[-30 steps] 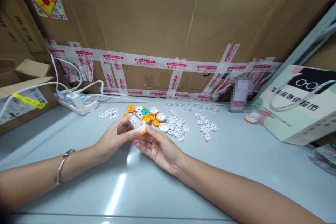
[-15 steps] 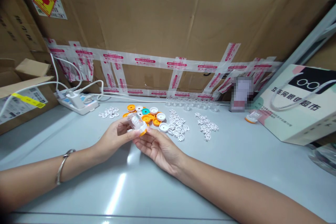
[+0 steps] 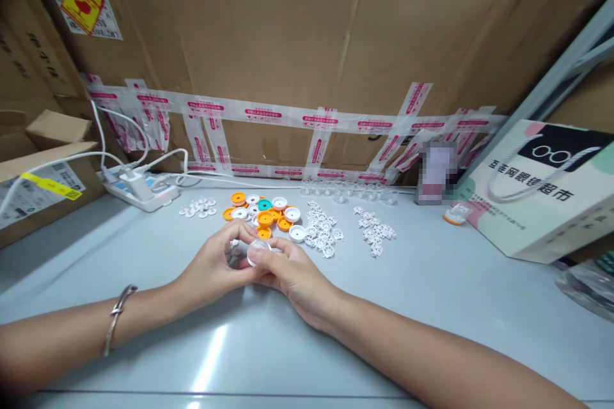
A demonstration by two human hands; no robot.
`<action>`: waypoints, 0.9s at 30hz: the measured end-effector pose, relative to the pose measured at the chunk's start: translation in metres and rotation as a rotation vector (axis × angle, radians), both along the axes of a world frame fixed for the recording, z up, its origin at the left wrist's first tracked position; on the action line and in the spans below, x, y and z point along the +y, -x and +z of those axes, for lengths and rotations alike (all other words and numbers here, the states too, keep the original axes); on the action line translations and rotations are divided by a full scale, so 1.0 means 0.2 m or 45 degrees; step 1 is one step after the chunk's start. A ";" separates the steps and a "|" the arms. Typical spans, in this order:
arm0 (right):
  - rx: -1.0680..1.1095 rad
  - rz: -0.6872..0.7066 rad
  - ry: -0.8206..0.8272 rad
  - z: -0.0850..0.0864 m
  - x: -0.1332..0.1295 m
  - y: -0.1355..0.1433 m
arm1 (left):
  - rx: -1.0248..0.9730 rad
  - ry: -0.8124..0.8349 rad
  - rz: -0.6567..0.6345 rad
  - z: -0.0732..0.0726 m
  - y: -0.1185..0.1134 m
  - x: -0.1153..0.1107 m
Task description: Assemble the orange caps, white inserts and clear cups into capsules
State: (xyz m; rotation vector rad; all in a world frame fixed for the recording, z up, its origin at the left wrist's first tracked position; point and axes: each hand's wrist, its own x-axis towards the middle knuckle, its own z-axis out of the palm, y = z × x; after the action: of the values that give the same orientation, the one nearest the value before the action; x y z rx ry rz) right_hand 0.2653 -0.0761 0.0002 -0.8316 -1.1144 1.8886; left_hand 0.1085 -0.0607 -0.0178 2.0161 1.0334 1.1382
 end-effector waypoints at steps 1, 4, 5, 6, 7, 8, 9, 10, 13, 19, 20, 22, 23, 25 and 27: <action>-0.016 0.004 -0.016 0.00 0.00 0.00 | 0.011 -0.027 0.005 0.00 0.00 0.00; -0.056 -0.026 -0.042 0.00 0.00 0.01 | 0.034 -0.087 0.007 0.00 0.00 -0.01; -0.071 -0.038 -0.047 0.00 0.01 0.01 | 0.039 -0.105 0.003 0.00 0.00 -0.01; -0.083 -0.047 -0.053 0.00 0.01 0.01 | 0.039 -0.129 -0.002 0.00 0.00 -0.01; -0.087 -0.051 -0.061 0.00 0.01 0.01 | 0.037 -0.166 -0.008 0.00 0.00 -0.01; -0.083 -0.043 -0.071 0.00 0.01 0.01 | 0.036 -0.220 -0.017 0.00 0.00 -0.02; -0.070 -0.019 -0.081 0.00 0.01 0.01 | 0.044 -0.284 -0.039 0.00 0.00 -0.02; -0.051 0.020 -0.091 0.00 0.01 0.01 | 0.066 -0.347 -0.074 0.00 0.00 -0.02; 0.000 0.128 -0.092 0.01 0.00 0.00 | 0.146 -0.462 -0.152 0.01 0.01 -0.03; -0.153 -0.121 -0.224 0.16 0.14 -0.15 | 0.090 -0.434 0.033 0.03 0.04 -0.03; -0.159 -0.264 -0.286 0.20 0.20 -0.22 | 0.094 -0.409 0.015 0.03 0.04 -0.03; -0.138 -0.569 -0.402 0.29 0.32 -0.39 | 0.098 -0.380 -0.025 0.03 0.05 -0.03; -0.138 -0.695 -0.442 0.33 0.37 -0.48 | 0.099 -0.373 -0.039 0.03 0.05 -0.03; -0.312 -0.941 -0.446 0.38 0.45 -0.69 | 0.108 -0.370 -0.052 0.04 0.05 -0.03; -0.627 -1.085 -0.426 0.40 0.48 -0.88 | 0.123 -0.364 -0.042 0.04 0.05 -0.02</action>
State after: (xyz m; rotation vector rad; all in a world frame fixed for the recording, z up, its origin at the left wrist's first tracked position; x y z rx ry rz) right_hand 0.4413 0.0203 0.0805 -1.3386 -1.0649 0.7912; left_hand 0.0993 -0.0656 -0.0100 2.3222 0.9218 1.2398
